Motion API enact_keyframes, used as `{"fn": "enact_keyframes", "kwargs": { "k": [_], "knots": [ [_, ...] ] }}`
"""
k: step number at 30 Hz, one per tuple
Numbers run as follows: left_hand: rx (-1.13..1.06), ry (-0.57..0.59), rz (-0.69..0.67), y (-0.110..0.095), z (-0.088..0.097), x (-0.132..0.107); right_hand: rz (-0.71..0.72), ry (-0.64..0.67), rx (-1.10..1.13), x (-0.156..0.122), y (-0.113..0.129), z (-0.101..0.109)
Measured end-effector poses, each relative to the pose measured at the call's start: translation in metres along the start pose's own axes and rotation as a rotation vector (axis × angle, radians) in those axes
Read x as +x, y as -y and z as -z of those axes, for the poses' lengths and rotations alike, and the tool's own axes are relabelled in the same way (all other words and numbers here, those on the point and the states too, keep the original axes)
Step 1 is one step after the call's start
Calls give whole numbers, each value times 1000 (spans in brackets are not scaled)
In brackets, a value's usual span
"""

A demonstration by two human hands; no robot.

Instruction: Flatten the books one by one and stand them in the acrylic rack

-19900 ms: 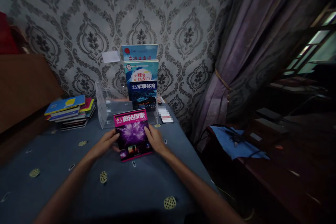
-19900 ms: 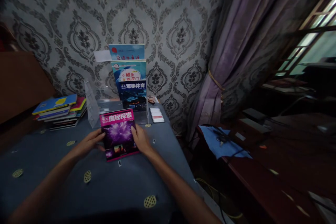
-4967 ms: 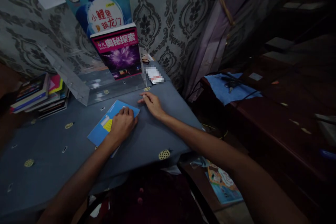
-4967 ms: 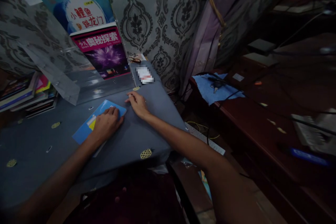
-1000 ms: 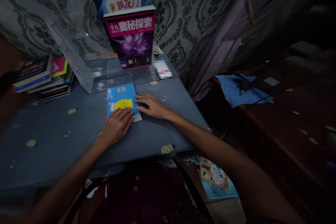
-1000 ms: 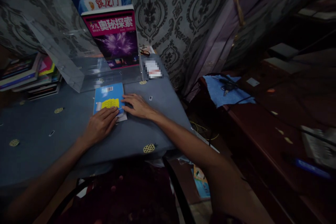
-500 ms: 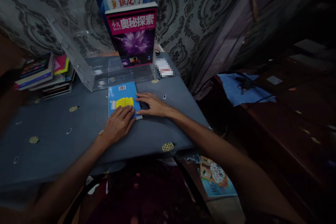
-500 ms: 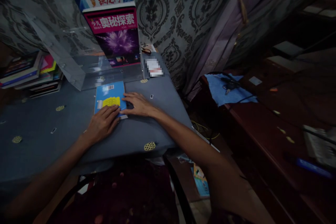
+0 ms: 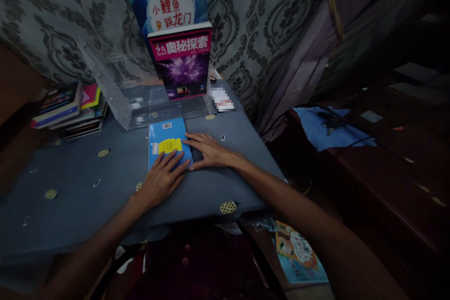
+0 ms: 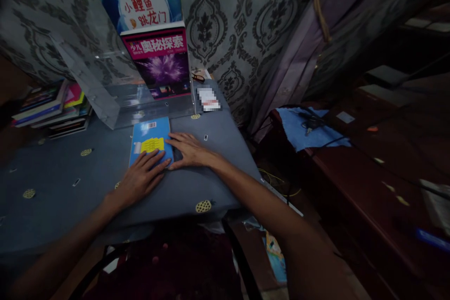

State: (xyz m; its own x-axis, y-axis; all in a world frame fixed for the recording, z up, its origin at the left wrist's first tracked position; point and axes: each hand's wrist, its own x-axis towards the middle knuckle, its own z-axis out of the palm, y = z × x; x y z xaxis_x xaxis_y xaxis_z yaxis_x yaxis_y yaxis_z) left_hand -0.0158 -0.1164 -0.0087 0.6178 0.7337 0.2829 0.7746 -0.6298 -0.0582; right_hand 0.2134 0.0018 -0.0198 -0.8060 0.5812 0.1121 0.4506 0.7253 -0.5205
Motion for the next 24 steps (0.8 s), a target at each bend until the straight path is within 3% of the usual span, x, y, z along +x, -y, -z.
{"fn": "enact_keyframes", "kwargs": {
  "k": [9,12,18,24],
  "knots": [
    [-43,-51,-78,17,11,-32,4,-7,32,-2,-2,0],
    [-95,-41,-58,19,14,-32,5,-4,34,-2,-2,1],
    [-155,-18,26,30,3,5,-5,2,25,-1,-2,1],
    [-148,-19,111,64,-19,61,-5,-7,42,0,-1,0]
  ]
}}
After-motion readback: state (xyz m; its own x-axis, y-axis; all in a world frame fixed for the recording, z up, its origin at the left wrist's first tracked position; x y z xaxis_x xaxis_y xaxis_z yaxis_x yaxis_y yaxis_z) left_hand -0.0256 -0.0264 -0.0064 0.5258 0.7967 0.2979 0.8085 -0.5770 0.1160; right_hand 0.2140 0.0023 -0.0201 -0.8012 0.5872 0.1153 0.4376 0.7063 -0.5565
